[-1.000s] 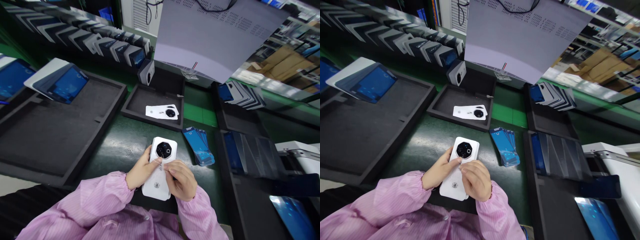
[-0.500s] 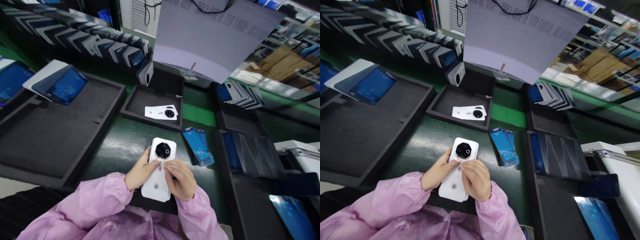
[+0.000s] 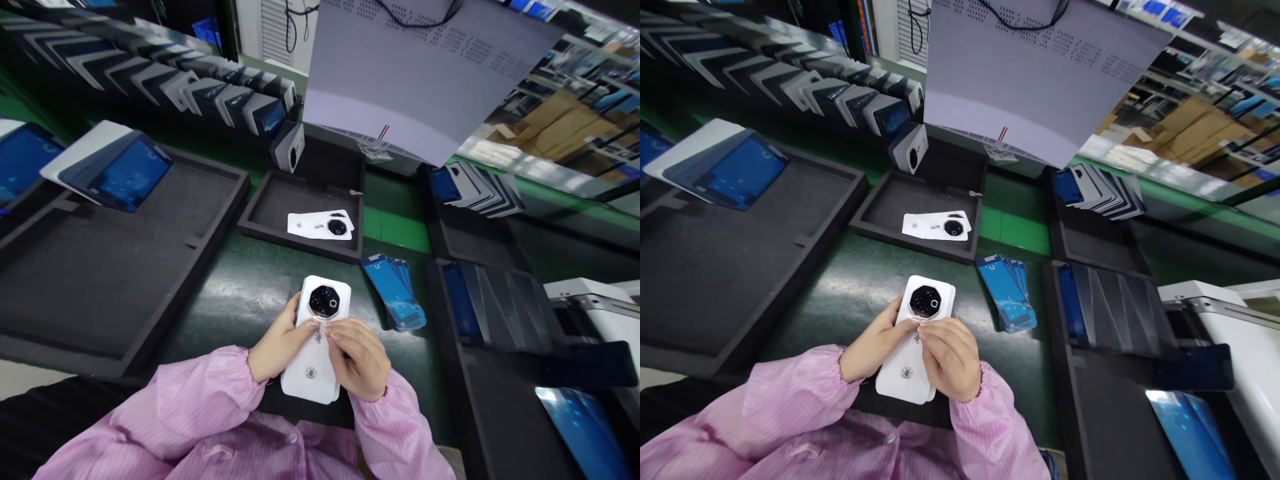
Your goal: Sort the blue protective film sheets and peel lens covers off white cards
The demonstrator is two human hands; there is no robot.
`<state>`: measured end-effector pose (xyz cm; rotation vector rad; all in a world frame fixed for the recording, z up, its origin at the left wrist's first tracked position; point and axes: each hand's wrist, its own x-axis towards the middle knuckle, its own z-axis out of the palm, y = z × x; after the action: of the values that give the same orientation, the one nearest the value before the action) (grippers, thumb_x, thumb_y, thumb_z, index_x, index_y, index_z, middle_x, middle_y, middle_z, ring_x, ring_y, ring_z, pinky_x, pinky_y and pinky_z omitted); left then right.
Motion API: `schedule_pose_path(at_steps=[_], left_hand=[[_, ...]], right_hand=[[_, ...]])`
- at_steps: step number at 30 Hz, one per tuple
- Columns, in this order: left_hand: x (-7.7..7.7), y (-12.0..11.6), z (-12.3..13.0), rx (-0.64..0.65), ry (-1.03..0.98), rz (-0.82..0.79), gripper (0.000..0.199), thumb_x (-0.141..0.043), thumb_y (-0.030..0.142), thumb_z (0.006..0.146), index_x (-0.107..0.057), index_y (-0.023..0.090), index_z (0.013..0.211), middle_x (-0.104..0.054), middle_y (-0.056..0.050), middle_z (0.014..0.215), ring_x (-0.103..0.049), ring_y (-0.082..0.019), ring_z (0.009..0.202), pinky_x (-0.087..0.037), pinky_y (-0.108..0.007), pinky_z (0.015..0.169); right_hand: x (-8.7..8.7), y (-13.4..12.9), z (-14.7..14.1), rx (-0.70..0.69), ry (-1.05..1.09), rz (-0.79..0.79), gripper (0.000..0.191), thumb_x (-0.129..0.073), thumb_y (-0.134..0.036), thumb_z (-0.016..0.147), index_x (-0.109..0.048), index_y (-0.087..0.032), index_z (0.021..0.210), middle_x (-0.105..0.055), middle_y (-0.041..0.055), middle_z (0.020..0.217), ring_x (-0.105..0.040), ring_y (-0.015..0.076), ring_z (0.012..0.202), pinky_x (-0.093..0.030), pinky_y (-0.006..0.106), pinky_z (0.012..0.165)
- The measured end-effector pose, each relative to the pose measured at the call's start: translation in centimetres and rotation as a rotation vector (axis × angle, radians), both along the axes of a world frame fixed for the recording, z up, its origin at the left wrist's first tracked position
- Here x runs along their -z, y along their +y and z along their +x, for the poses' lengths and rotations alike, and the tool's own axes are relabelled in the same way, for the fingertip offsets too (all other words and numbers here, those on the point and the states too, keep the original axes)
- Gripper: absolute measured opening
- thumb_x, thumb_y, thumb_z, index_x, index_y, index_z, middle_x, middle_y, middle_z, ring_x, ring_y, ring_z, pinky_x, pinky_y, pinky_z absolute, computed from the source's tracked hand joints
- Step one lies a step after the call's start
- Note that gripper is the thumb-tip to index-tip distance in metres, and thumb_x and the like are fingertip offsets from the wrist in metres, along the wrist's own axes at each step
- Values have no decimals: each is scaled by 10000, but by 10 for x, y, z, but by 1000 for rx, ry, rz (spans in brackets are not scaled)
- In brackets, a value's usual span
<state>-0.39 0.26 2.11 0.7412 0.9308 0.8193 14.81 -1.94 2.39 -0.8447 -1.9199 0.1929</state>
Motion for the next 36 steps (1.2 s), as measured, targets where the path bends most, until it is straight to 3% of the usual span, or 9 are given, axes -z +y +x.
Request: schedule_pose_path(at_steps=[4, 8, 12, 14, 20, 23, 27, 31, 36], left_hand=[[-2, 0, 0, 10, -29, -41, 456, -609, 300, 790, -429, 193, 1195, -641, -67, 1032, -626, -198, 852, -492, -299, 714], [-7, -2, 2, 23, -73, -91, 523, -638, 297, 771, -401, 209, 1229, -639, -66, 1033, -642, -187, 800, -507, -302, 690], [-9, -5, 4, 57, -123, -144, 548, -659, 313, 752, -415, 176, 1223, -653, -88, 1034, -647, -180, 781, -508, -295, 692], [-10, -6, 5, 54, -128, -163, 552, -650, 330, 758, -416, 168, 1231, -663, -92, 1022, -644, -167, 747, -504, -280, 667], [-14, -2, 1, -31, -115, -160, 563, -633, 319, 770, -399, 191, 1266, -682, -71, 990, -649, -159, 719, -503, -258, 632], [-17, 1, -3, -64, -115, -134, 588, -646, 332, 757, -394, 183, 1267, -682, -78, 988, -657, -175, 728, -512, -269, 632], [-18, 4, -7, -85, -88, -99, 568, -644, 327, 760, -399, 184, 1253, -674, -77, 1000, -660, -184, 750, -519, -278, 644], [-15, 3, -6, -63, -81, -50, 563, -637, 326, 767, -389, 185, 1252, -667, -74, 1000, -656, -175, 729, -521, -279, 636], [-9, -2, 0, -25, -60, -11, 607, -640, 300, 764, -341, 193, 1282, -644, -78, 1064, -646, -177, 807, -526, -285, 691]], right_hand=[[-1, 0, 1, 97, -24, -10, 459, -604, -11, 733, -543, -206, 1144, -681, 87, 959, -635, 245, 987, -545, 446, 815], [-4, 4, 6, 401, -82, -307, 727, -686, -266, 743, -330, -142, 1364, -386, 210, 1387, -320, 365, 1319, -354, 607, 1006], [-5, 8, 10, 335, 11, -500, 538, -641, -281, 782, -450, -183, 1275, -396, 164, 1385, -358, 315, 1307, -353, 534, 1038], [-7, 8, 14, 369, 193, -475, 459, -653, -250, 766, -511, -194, 1199, -454, 140, 1329, -422, 294, 1261, -358, 512, 1037], [-18, 13, 60, 768, 934, -121, 485, -659, -202, 739, -461, -213, 1181, -606, 56, 1081, -610, 205, 1008, -462, 462, 921], [-15, 16, 76, 727, 822, -370, 520, -691, -237, 702, -468, -206, 1171, -636, 50, 981, -646, 195, 872, -526, 393, 788], [11, 18, 52, 526, 291, -798, 426, -674, -265, 699, -500, -204, 1083, -634, 34, 832, -633, 202, 690, -539, 358, 606], [26, 20, 17, 562, -80, -519, 259, -631, -213, 724, -571, -193, 975, -579, 107, 1002, -561, 284, 953, -485, 495, 804], [9, 13, 12, 567, 164, -222, 149, -552, -202, 819, -581, -208, 965, -536, 102, 1076, -523, 251, 1056, -432, 488, 906]])
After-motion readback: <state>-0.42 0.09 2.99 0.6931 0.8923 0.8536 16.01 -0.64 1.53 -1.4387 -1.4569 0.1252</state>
